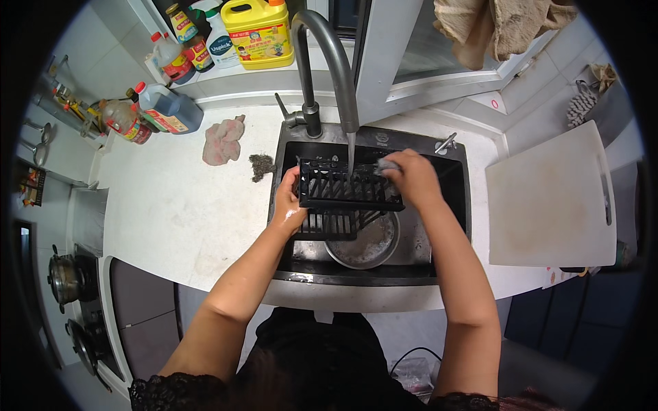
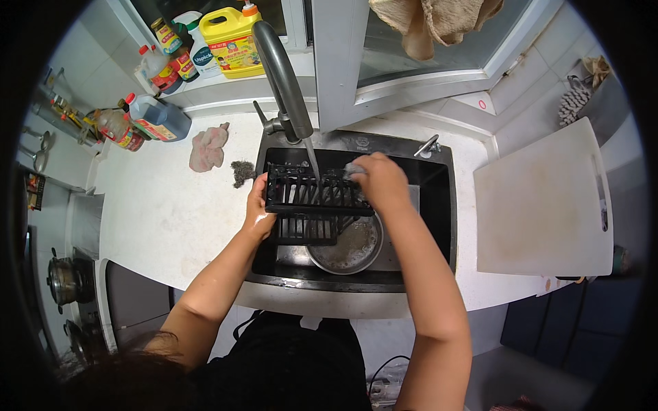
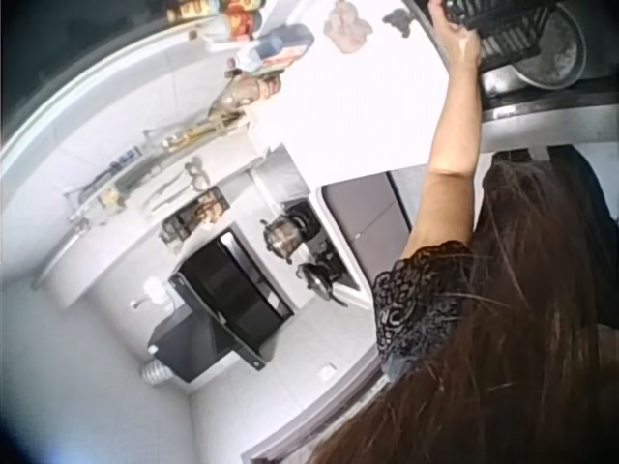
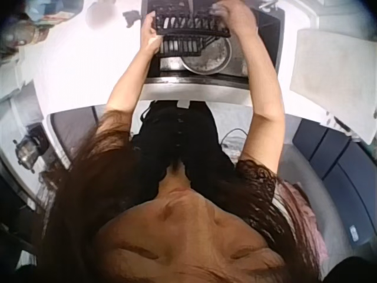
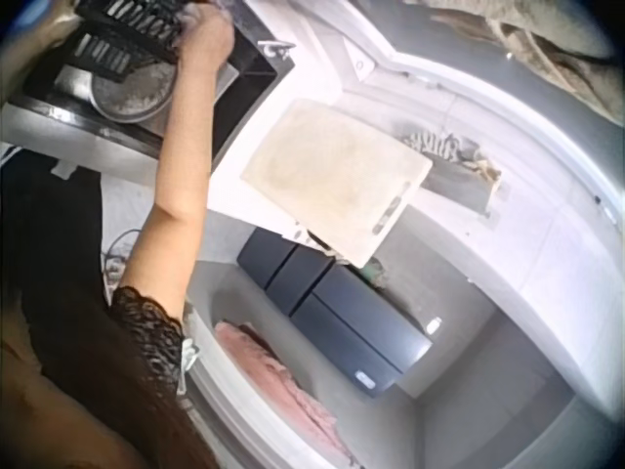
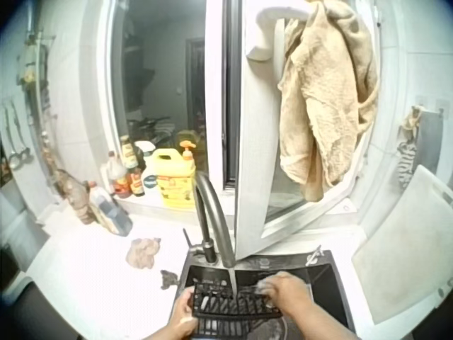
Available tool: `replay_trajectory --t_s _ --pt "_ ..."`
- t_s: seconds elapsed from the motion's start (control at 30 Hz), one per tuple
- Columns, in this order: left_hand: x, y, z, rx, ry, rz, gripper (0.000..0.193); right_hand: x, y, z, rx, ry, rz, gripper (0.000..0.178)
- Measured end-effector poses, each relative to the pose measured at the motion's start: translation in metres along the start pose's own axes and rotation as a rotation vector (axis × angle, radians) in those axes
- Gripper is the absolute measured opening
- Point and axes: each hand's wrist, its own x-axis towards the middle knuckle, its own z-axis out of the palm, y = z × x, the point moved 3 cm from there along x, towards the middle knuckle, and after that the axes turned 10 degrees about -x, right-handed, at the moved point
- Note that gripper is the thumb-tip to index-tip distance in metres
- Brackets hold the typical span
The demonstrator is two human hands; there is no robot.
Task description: The person washes a black dish rack and a metal bowl in a kitchen sink using a sponge and running water. They scrub the rack and bowl thoroughly, rinse them, and then clean the sink basin with the sponge.
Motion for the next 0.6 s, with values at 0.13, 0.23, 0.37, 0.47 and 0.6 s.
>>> replay_trajectory --t_s 0.13,0.23,0.37,0.47,0.6 --pt "0.006 0.012 -0.003 -0.048 0.06 -0.05 0.053 -0.003 -0.014 -0.015 0.193 0.048 -0.149 0.025" --pt "0.008 0.008 -0.004 -0.077 0.142 -0.148 0.056 -0.014 -0.05 -0.009 0.189 -0.066 -0.353 0.031" --pt "0.005 0.012 0.009 -0.095 0.11 -0.228 0.069 -0.014 -0.033 0.001 0.072 -0.003 -0.406 0.028" --pt "0.005 0.034 0.014 -0.139 -0.133 -0.313 0.087 -0.018 -0.016 -0.002 0.233 -0.122 -0.265 0.026" --pt "0.017 0.026 0.016 0.257 -0.18 -0.14 0.089 -0.008 -0.03 0.004 0.306 -0.036 -0.305 0.026"
